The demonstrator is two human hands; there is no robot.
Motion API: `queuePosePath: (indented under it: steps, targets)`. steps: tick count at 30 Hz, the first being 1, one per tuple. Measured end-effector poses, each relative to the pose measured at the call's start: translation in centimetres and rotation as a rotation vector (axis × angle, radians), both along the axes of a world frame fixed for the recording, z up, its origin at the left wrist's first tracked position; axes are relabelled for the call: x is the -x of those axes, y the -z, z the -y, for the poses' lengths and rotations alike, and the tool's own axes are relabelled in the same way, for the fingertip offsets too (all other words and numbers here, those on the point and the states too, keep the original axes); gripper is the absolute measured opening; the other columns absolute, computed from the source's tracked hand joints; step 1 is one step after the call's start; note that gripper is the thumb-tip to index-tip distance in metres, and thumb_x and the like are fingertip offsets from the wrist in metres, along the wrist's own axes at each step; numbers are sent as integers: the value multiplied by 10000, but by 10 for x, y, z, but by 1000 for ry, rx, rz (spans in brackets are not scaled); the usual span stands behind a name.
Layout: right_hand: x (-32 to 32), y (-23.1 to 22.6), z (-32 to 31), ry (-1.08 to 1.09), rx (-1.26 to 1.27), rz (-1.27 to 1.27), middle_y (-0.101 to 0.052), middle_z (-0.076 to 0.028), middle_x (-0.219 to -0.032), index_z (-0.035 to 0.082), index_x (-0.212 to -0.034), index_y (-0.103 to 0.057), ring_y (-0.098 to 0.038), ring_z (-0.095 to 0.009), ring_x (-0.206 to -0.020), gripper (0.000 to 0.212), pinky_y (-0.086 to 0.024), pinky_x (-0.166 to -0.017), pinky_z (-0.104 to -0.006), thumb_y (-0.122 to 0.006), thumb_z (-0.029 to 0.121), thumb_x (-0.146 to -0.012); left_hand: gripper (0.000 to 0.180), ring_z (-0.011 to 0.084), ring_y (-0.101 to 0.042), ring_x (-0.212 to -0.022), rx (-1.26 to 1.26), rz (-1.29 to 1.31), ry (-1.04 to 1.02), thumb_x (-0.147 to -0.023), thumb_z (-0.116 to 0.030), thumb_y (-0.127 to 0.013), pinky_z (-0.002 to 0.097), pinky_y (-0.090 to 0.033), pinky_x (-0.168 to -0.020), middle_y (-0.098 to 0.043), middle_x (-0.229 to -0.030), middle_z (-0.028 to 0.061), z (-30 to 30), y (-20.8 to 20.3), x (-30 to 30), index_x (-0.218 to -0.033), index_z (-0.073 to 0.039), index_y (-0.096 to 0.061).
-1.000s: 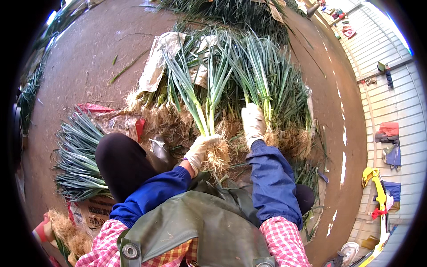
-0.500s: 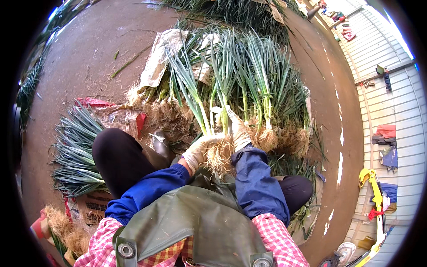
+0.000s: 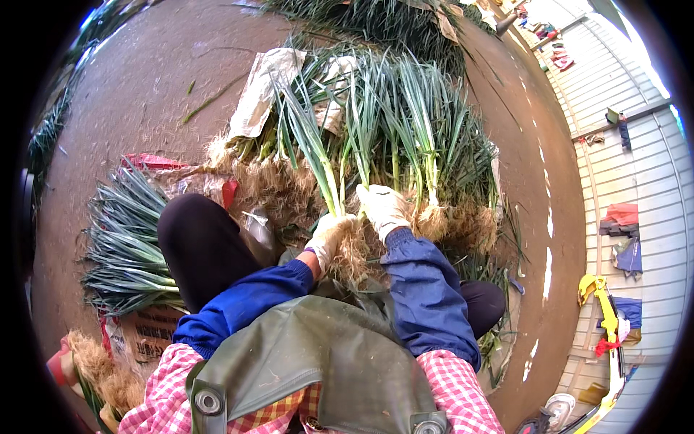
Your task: The person processes bundles of scallions by hand, removing loose outer layers and cleaning the roots before tying them together.
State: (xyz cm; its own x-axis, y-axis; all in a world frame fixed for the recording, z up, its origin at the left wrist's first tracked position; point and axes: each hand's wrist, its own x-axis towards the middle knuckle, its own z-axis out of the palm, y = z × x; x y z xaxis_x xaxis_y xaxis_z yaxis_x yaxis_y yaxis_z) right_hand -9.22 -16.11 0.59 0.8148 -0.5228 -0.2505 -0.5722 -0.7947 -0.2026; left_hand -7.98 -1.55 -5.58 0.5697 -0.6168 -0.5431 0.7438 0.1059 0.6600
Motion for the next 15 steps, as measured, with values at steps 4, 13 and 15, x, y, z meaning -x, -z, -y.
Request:
queuePosePath:
  steps: [4, 13, 15]
  targets:
    - [13, -16, -38, 102, -207, 255, -624, -121, -718, 85, -812, -647, -574, -273, -685, 464, -434, -639, -387, -488, 514, -890, 161, 175, -535, -488, 28, -156, -208, -824, -184, -629, 321, -443, -439, -579, -656, 48, -1, 7, -1, -862, -30, -599]
    - [51, -30, -64, 71, -882, 179, -564, 43, -669, 76, -893, -650, -512, -50, -571, 219, -395, -503, -229, -622, 292, -915, 181, 193, -572, -516, 15, -209, -204, -878, -202, -597, 344, -470, -435, -607, -701, 66, -1, 23, -6, -962, -43, -612]
    - [50, -33, -61, 167, -1083, 234, -563, 48, -673, 77, -893, -643, -499, -42, -567, 211, -380, -500, -211, -626, 286, -913, 184, 191, -584, -509, 20, -165, -189, -882, -202, -593, 341, -480, -423, -613, -703, 75, -2, 21, -6, -961, -37, -611]
